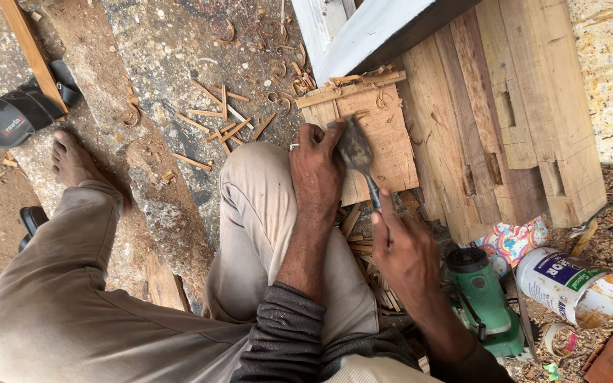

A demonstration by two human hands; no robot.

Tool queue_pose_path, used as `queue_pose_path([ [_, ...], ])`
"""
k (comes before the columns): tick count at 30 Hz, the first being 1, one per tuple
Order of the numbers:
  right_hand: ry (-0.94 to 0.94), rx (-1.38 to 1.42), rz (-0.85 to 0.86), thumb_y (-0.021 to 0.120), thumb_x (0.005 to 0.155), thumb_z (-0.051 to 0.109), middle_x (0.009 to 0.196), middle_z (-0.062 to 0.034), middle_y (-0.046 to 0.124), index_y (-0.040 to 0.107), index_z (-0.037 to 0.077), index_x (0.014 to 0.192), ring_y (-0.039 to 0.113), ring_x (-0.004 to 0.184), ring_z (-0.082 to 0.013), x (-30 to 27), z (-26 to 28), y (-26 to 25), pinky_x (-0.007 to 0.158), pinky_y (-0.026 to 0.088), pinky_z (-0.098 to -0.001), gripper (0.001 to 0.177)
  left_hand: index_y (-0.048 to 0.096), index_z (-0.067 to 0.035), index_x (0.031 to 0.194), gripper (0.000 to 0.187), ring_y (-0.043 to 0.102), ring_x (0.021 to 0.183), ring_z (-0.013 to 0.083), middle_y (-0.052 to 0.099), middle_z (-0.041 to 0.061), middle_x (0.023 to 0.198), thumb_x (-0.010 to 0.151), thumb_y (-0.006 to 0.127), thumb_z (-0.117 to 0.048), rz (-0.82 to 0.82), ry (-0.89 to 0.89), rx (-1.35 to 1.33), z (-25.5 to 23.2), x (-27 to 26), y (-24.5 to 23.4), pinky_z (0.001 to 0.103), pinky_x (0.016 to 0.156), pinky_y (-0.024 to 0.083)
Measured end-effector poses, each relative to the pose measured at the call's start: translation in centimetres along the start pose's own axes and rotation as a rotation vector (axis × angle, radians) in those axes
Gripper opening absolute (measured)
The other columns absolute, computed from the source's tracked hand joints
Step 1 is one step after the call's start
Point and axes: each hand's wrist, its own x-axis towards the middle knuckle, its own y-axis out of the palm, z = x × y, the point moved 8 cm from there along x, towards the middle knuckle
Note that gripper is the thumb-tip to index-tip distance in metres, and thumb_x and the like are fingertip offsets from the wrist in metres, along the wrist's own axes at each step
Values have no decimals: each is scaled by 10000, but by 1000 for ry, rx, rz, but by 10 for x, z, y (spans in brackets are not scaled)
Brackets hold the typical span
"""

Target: The person sits on the ground and uses a chisel to carve a small piece of wood. They repeatedly chip away at the wood surface, creating wood shavings that accumulate around the work area.

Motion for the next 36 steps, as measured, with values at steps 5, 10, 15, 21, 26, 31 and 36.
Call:
queue_pose_path([
  [5, -29, 10, -8, 596, 1019, 200, 626, -105, 633, 533, -2, 1483, 540, 442, -149, 9, 7, 7, 345, 428, -289, 510, 765, -189, 1219, 404, 621, 837, 228, 543, 78, 961, 885, 705, 30, -39, 9, -19, 1, 0, -1, 417, 750, 522],
  [10, 11, 110, 36, 549, 1083, 171, 668, -86, 643, 453, -21, 1532, 564, 467, -129, 32, 10, 26, 384, 461, -267, 498, 766, -209, 1240, 435, 613, 805, 221, 552, 66, 947, 874, 710, 20, -4, -13, 0, 1, -1, 2, 420, 743, 516],
  [15, 403, 456, 224, 497, 1034, 317, 641, -47, 657, 482, 125, 1554, 526, 421, -127, 22, -27, 34, 347, 443, -289, 555, 720, -104, 1292, 401, 632, 859, 232, 603, 113, 1030, 901, 725, -13, -56, -3, -128, 0, 2, -6, 409, 745, 526],
  [21, 523, 1828, 187, 536, 1091, 374, 853, -41, 597, 529, 13, 1443, 592, 607, -105, -30, -60, 11, 452, 485, -220, 504, 708, -65, 1119, 186, 665, 998, 241, 685, 85, 1031, 955, 716, 24, -298, 113, -405, 3, -4, -34, 396, 905, 548],
  [26, 398, 1531, 75, 650, 998, 176, 839, -64, 605, 429, 29, 1429, 621, 605, -133, -68, -102, -19, 471, 540, -280, 506, 693, -59, 1050, 85, 631, 972, 171, 634, 49, 997, 1043, 689, 26, -499, 98, -284, 42, 7, -111, 348, 898, 591],
  [31, 370, 1432, 36, 666, 958, 86, 838, -74, 621, 443, -7, 1438, 617, 600, -126, -84, -117, -18, 480, 543, -282, 537, 678, -22, 1225, 273, 634, 1019, 207, 668, 110, 1135, 982, 802, -28, -330, 263, -27, 78, 34, -143, 274, 797, 636],
  [36, 323, 1401, 15, 681, 958, 69, 832, -84, 629, 457, -31, 1433, 599, 593, -120, -81, -116, -17, 473, 527, -274, 534, 621, -28, 1330, 327, 713, 903, 160, 704, 94, 1070, 1040, 766, 10, -255, 198, -17, 53, 9, -132, 263, 775, 586],
])
